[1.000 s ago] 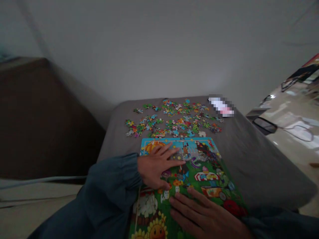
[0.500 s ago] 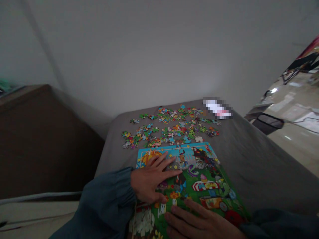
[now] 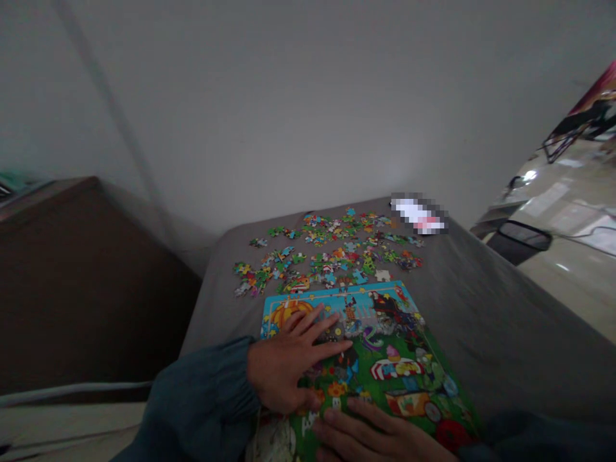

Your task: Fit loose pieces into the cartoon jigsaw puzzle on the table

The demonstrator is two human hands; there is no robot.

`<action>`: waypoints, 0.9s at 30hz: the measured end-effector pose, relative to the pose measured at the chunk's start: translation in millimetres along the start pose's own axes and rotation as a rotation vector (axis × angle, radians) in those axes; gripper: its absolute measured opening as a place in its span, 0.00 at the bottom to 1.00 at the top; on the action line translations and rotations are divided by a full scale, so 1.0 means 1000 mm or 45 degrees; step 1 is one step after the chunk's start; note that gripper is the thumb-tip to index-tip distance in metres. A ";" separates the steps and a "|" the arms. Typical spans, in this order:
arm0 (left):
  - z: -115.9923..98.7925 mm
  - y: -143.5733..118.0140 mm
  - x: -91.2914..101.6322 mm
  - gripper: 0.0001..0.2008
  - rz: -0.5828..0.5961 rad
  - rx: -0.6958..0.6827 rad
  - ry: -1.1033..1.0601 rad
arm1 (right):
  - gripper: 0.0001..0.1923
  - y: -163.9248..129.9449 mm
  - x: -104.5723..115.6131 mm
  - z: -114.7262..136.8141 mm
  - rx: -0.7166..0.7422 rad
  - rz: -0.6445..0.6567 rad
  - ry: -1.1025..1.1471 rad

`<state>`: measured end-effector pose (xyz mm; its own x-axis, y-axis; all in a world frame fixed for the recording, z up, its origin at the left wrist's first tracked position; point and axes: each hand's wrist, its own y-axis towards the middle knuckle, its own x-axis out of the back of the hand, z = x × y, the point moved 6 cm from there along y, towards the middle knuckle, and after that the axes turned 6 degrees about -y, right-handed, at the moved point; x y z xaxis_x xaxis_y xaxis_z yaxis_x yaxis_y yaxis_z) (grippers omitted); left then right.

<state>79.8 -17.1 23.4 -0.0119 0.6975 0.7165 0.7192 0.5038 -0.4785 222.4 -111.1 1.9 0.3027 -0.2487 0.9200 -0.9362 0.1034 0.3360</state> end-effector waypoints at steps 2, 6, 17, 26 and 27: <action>0.000 0.000 0.000 0.50 0.000 -0.001 -0.010 | 0.19 -0.001 -0.001 -0.002 0.011 -0.012 0.005; 0.000 -0.001 0.001 0.52 -0.022 -0.019 -0.036 | 0.20 0.001 0.002 -0.006 0.045 -0.020 -0.039; 0.002 -0.003 0.005 0.57 0.021 0.015 -0.043 | 0.21 0.007 0.010 -0.013 0.169 0.036 -0.112; 0.002 -0.003 0.010 0.61 -0.011 0.012 0.009 | 0.20 0.007 0.019 -0.016 0.109 0.122 0.052; 0.002 -0.003 0.010 0.60 -0.007 0.008 0.016 | 0.21 0.005 0.024 -0.017 0.082 0.147 0.065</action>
<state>76.2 -11.2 31.2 -0.0070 0.6883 0.7254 0.7149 0.5106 -0.4777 227.6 -100.3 28.7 0.1997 -0.1896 0.9613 -0.9743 0.0660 0.2154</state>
